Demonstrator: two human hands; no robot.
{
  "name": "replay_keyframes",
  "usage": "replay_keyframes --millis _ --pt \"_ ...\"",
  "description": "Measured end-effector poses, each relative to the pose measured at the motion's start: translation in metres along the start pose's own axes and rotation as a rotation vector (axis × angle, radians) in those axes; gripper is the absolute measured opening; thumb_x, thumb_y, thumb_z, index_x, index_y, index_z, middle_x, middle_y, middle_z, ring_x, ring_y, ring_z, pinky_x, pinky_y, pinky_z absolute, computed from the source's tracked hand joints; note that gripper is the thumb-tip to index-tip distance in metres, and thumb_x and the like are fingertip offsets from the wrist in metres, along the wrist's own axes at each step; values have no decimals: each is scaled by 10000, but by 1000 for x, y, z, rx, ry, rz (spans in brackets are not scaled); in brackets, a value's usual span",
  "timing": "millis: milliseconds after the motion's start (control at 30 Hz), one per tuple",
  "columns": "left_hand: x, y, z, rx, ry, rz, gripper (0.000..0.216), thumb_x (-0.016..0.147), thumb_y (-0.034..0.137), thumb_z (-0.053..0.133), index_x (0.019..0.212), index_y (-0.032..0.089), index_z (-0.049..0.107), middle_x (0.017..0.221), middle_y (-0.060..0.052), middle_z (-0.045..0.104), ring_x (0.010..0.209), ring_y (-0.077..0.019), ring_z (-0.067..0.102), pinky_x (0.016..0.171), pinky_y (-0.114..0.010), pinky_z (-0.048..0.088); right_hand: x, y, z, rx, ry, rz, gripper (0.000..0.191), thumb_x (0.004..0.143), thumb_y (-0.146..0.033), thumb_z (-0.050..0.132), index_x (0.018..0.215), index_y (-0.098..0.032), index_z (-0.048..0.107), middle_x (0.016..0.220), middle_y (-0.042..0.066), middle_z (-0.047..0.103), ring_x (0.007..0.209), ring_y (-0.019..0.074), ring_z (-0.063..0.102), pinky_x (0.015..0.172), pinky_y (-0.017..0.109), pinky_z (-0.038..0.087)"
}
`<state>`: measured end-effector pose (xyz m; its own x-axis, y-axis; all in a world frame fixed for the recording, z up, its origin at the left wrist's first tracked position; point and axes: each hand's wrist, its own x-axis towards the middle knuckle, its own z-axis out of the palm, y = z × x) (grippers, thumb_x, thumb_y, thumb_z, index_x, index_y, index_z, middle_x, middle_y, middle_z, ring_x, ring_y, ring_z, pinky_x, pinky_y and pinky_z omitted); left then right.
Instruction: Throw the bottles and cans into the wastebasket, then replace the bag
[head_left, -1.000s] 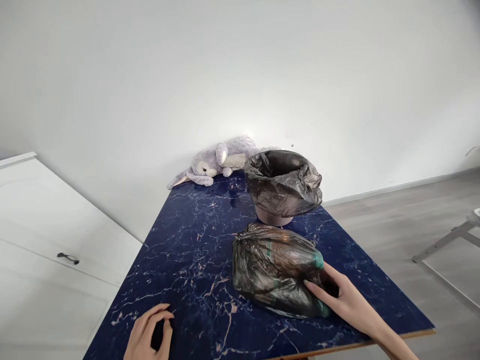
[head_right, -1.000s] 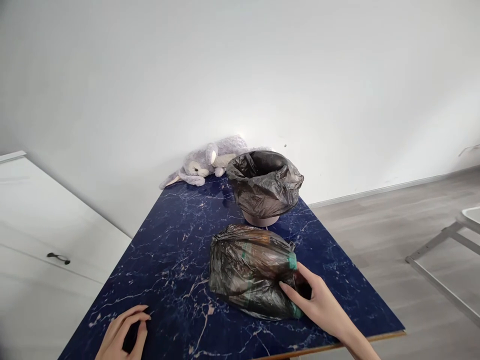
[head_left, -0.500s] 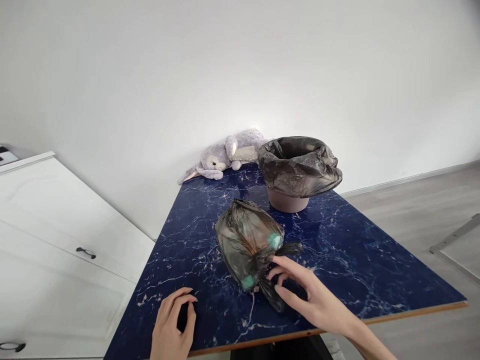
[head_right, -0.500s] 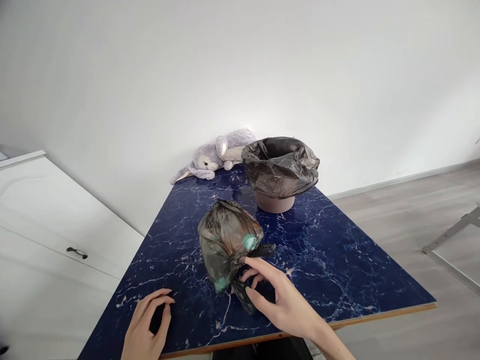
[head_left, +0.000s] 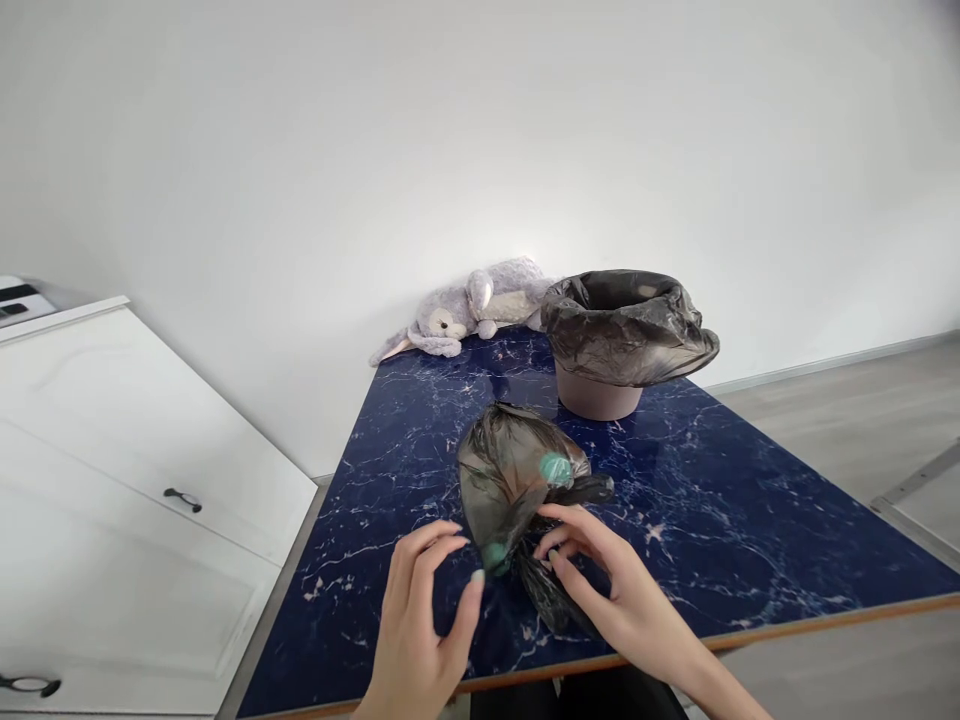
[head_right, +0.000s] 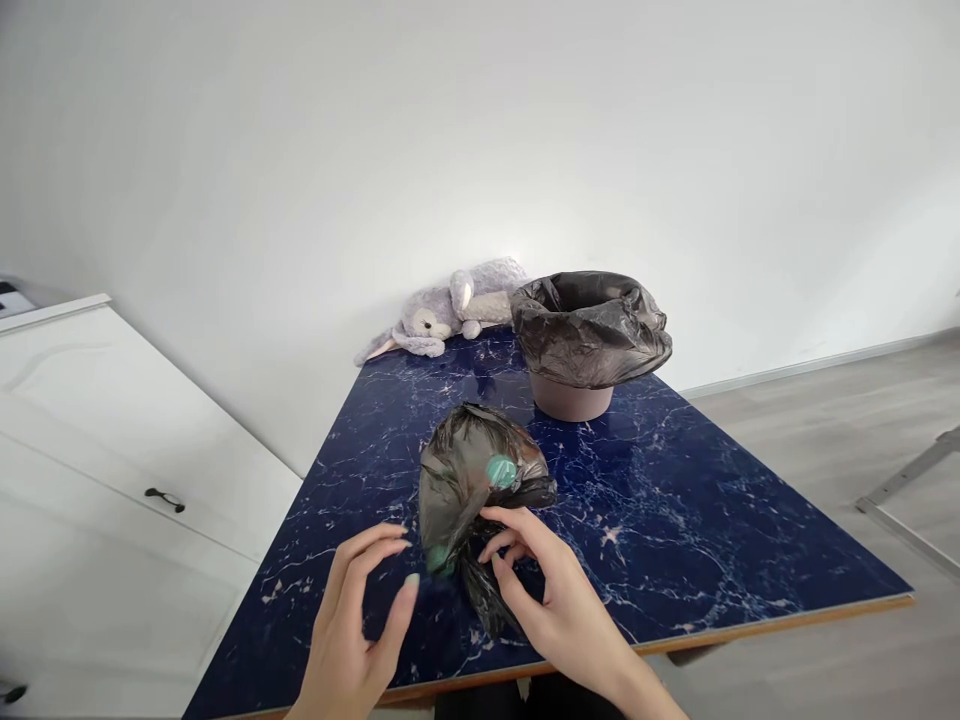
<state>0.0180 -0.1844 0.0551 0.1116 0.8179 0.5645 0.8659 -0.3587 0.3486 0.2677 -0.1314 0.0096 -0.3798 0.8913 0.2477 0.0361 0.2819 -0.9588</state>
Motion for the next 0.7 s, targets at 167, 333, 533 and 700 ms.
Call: replay_keyframes --millis 167,333,533,700 --pt "45 24 8 45 -129 162 126 1065 350 648 1143 253 671 1151 -87 747 1119 -272 699 978 -435 578 1 -11 5 -25 33 -91 369 1139 -362 466 1497 -339 555 1176 68 719 1000 189 721 933 339 607" --pt "58 31 16 -59 -130 100 197 1105 280 565 927 236 636 946 -43 744 888 -199 698 834 -354 556 3 -6 14 -72 137 -84 386 1108 -355 526 1490 -298 528 1178 84 725 968 198 729 867 324 639" --pt "64 44 12 -211 -59 -23 229 1109 322 550 909 244 628 897 -33 730 799 -175 701 731 -280 547 4 2 24 -118 341 -147 348 1065 -390 619 1370 -265 505 1062 71 702 847 189 724 758 313 643" --pt "71 38 4 -248 31 -202 302 1090 441 561 883 243 654 745 5 652 588 -144 562 541 -248 443 -4 9 13 -266 400 -178 245 1053 -302 594 1286 -283 521 975 36 662 859 187 707 750 278 609"
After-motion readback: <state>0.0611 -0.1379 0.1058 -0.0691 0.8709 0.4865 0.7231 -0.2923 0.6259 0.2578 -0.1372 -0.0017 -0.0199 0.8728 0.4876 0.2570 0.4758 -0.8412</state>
